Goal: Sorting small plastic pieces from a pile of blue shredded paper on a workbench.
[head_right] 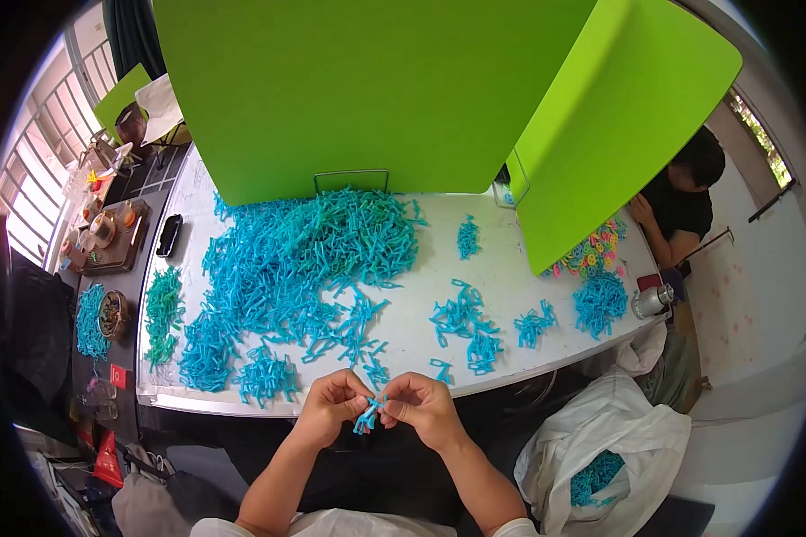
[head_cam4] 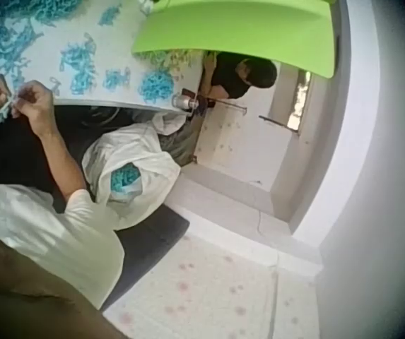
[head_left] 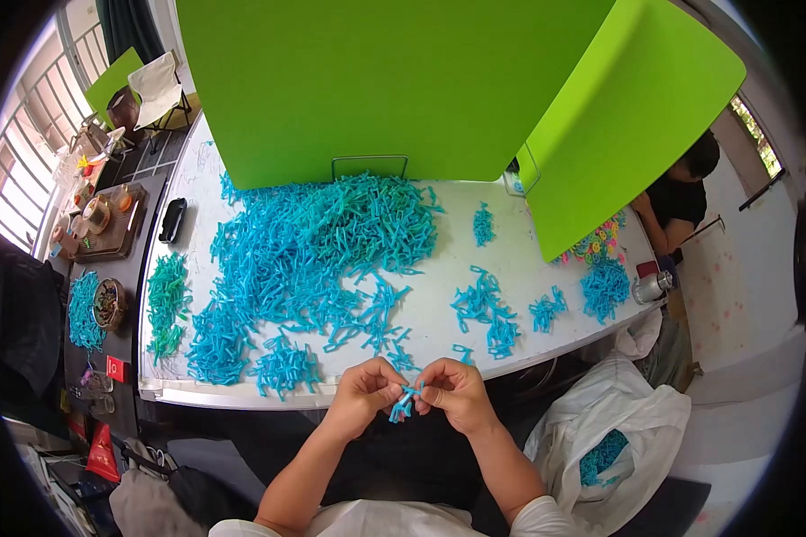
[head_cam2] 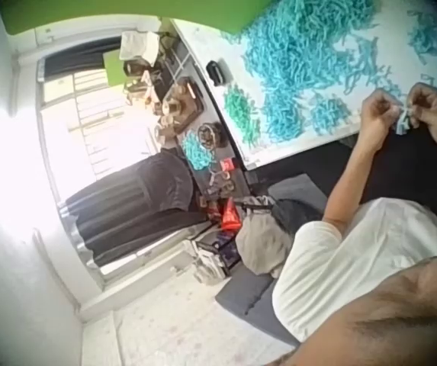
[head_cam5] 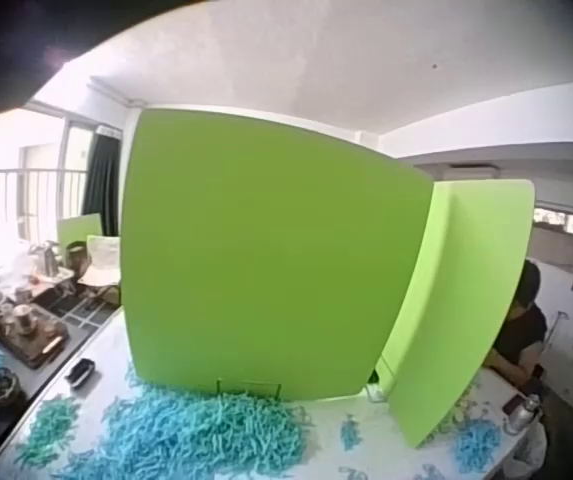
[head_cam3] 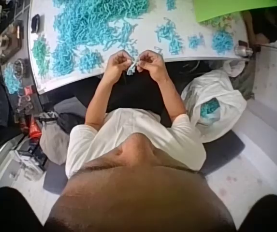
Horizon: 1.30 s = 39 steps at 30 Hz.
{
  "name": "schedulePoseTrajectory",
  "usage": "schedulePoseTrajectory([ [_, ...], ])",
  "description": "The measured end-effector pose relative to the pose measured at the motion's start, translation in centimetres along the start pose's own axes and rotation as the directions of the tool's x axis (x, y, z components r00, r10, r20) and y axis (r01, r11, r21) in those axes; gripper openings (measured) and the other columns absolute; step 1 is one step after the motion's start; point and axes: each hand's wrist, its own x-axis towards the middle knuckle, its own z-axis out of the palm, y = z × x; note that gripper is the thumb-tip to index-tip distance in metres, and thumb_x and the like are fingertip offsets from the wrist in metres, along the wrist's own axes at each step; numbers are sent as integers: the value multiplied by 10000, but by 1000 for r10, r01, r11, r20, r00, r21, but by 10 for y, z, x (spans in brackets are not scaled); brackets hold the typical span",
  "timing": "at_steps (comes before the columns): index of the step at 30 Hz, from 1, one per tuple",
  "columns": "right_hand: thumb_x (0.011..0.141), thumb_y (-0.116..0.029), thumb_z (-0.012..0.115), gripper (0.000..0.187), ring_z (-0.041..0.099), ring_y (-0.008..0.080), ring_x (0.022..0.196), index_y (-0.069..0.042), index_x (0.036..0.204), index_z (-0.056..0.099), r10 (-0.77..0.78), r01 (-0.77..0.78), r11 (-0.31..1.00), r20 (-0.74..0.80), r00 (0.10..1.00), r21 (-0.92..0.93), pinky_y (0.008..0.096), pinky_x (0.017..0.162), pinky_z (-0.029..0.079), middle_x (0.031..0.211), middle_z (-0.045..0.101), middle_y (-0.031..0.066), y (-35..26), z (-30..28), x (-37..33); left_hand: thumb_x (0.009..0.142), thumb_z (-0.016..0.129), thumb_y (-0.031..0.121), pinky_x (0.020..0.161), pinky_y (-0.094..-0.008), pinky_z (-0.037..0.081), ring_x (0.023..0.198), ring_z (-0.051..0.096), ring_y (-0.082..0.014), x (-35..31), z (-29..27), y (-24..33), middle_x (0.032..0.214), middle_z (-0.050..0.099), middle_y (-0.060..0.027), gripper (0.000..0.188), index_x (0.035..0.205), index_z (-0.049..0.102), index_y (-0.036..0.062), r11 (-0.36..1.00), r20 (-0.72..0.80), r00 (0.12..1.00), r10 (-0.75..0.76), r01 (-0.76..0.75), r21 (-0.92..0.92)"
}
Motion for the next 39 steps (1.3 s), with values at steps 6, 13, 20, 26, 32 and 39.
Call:
schedulePoseTrajectory([
  [6,884,-19,713,118,648,115,696,4,983,653,115,-113,985,11,993,-133,248,638,548,849,678,55,-17,1,0,914,604,-72,615,-254,543,693,661,-124,-3,6,3,801,678,-74,69,902,606,-5,996,-46,999,-14,18,88],
  [13,851,15,704,109,601,86,638,-9,946,655,28,-29,979,-4,1000,-202,216,576,490,809,652,36,-3,-1,-2,902,613,-74,572,-230,515,664,631,-93,-1,22,-7,780,666,-59,77,882,613,0,983,-129,988,80,-57,175],
  [20,868,22,687,159,647,113,694,7,1025,670,-24,-13,970,-146,989,-244,237,641,534,845,673,58,-21,-7,-11,978,587,30,610,-262,560,728,689,-157,1,24,-12,928,690,-112,94,1057,601,-20,993,-7,997,-77,77,90],
  [26,856,-19,677,179,563,85,673,20,1027,711,-501,140,742,-404,766,-655,220,624,433,772,632,25,-86,-87,-18,983,585,52,745,-386,621,895,692,-240,-18,28,9,1245,607,-167,305,1280,529,12,987,-81,990,-112,120,106],
  [32,818,-16,709,225,604,190,680,-17,1041,735,-762,-296,163,-311,568,-941,319,639,483,848,628,98,-125,-156,-2,974,609,53,718,-344,614,834,693,-204,-32,19,-1,1137,666,-126,233,1200,577,1,977,-113,991,-75,96,189],
  [39,793,-29,734,195,603,189,709,-21,987,716,-713,-69,128,-140,687,-989,307,615,490,900,645,93,-85,-93,10,823,744,59,579,-330,521,630,665,-231,-14,7,1,892,667,-121,183,989,675,28,284,-139,851,507,-13,959],
])
